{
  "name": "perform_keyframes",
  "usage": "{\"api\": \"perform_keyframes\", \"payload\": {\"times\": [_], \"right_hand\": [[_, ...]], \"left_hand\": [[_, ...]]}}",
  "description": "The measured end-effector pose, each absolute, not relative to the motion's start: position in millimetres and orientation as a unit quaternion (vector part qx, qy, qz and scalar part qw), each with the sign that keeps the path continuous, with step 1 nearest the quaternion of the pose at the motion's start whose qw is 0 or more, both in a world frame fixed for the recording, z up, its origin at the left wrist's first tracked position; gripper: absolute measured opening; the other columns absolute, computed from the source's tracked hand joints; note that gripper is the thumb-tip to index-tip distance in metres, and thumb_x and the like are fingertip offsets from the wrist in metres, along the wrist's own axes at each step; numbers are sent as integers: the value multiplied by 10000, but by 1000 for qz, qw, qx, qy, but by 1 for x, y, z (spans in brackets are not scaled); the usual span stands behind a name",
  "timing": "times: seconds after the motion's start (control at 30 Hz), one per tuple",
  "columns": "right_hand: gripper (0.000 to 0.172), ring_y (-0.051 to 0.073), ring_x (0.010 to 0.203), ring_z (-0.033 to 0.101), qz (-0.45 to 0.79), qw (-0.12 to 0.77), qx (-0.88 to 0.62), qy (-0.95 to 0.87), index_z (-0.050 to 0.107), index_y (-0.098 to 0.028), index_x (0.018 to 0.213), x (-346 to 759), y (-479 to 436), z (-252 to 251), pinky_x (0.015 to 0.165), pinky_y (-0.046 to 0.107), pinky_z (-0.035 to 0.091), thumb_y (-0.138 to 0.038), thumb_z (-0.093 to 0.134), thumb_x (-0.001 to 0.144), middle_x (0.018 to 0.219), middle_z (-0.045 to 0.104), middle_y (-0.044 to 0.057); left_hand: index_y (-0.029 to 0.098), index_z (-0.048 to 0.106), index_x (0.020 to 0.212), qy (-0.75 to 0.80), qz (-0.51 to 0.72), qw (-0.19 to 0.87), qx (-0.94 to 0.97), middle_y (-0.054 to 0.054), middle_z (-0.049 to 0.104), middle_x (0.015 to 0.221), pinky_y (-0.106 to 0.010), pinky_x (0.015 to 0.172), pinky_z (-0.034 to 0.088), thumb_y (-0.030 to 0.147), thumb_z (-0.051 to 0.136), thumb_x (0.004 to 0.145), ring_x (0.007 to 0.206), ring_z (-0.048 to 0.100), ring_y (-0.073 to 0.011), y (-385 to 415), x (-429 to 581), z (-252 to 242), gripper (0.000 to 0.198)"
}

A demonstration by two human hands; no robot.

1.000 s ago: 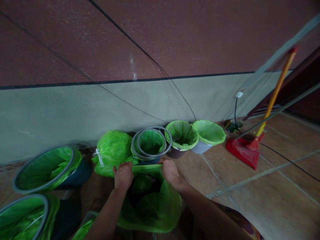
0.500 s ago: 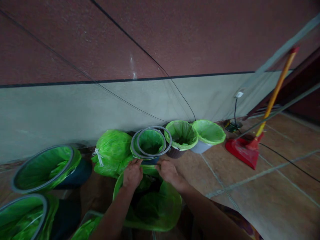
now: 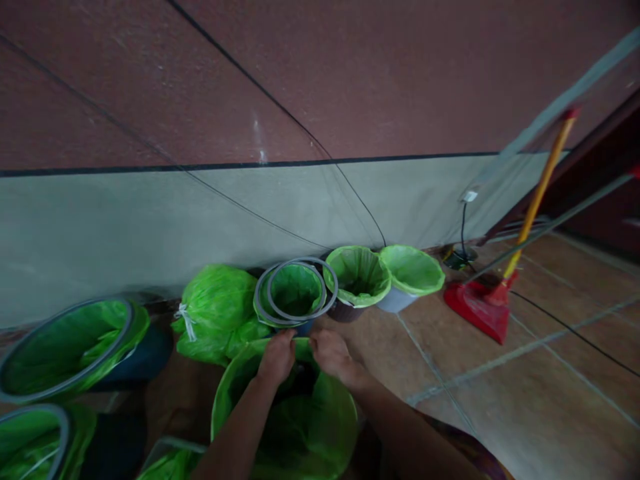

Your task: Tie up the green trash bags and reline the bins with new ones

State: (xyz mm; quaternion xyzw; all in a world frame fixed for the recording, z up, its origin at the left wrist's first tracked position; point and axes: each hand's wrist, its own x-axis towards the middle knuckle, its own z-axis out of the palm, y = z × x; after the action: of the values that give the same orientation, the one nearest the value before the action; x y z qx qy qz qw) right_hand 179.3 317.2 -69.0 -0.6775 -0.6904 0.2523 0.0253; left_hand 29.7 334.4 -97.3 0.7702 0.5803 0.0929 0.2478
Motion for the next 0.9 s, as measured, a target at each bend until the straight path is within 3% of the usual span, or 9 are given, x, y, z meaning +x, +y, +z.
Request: {"api": "perform_keyframes", "payload": {"times": [0.53,0.7,0.9], "right_hand": [[355,212,963,687,294,-3,-666,-685,756,-164,1005,188,324,-54,820,251,471,-208,415,917,1014,750,111],[343,203,1018,675,315,35,-664,-678,735,-189,1079,189,325,-65,868,248,461,-167,471,860,1054,745,88],[387,193,1050,661,320,78,-670,-666,704,-213,1145,187,325,-73,916,254,447,-126,518,817,1116,734,65]], "left_hand": [[165,654,1202,591,62,261,760,-75,710,1211,-298,1023,448,137,410,919,1123,651,-178,341,30,-84,374],[154,618,1241,592,52,250,765,-78,710,1206,-276,996,445,120,522,860,1111,650,-181,339,25,-87,394],[167,603,1255,608,38,230,759,-78,713,1195,-294,989,448,63,519,820,1106,655,-203,337,26,-84,454]]}}
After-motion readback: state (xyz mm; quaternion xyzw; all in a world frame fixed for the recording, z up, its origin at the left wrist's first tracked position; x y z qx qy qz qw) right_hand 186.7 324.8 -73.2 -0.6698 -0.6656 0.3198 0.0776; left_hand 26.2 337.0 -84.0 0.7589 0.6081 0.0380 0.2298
